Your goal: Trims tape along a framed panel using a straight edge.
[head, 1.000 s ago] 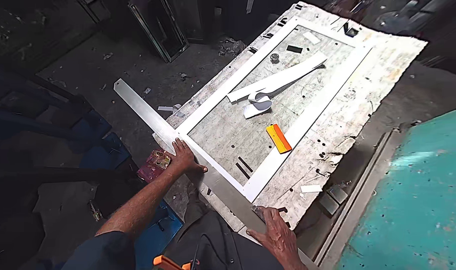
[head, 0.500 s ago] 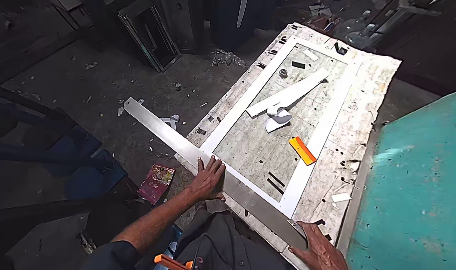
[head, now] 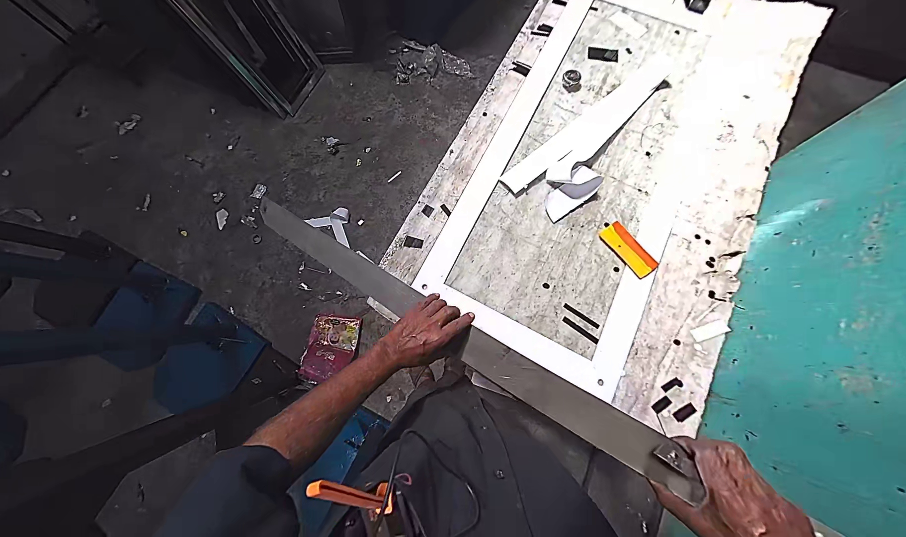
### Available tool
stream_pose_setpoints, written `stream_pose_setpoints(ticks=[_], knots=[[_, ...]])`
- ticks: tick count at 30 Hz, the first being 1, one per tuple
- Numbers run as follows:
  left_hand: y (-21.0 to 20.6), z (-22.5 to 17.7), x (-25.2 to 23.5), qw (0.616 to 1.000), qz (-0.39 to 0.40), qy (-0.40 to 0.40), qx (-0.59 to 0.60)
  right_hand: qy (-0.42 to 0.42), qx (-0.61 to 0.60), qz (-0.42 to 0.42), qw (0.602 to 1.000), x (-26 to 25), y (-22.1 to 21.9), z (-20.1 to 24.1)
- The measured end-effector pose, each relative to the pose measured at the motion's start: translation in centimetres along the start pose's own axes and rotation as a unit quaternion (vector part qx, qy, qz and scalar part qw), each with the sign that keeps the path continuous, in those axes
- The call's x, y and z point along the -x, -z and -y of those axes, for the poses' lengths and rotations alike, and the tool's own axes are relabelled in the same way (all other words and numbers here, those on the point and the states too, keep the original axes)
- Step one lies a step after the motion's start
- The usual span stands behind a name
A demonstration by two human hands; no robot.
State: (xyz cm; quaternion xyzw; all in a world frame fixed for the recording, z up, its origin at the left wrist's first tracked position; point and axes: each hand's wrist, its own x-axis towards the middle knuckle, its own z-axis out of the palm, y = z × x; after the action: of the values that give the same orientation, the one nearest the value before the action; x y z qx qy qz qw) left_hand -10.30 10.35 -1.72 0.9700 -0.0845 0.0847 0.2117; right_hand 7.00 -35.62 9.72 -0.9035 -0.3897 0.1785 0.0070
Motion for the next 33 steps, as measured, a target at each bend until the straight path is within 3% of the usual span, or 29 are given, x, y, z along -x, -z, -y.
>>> stream_pose_setpoints(ticks=[5,17,22,33], knots=[[3.5,0.1,3.2,1.000,-0.009,0.020,-0.021,0.084,-0.010,-0.042,0.996,-1.3,1.6,1.1],[12.1,3.5,9.6,0.988,-0.013,0.129,-0.089,0.212,0.011,-0.156,0.965,-12.0,3.6,7.2],[15.1,10.0,12.3,0.987,-0.028,0.120,-0.102,0.226,0.013,-0.174,0.958,-16.1,3.3,13.2],[21.0,32.3,19.1,0.997,-0.016,0.035,-0.069,0.126,0.011,-0.189,0.974,-22.8,1.0,34.1]])
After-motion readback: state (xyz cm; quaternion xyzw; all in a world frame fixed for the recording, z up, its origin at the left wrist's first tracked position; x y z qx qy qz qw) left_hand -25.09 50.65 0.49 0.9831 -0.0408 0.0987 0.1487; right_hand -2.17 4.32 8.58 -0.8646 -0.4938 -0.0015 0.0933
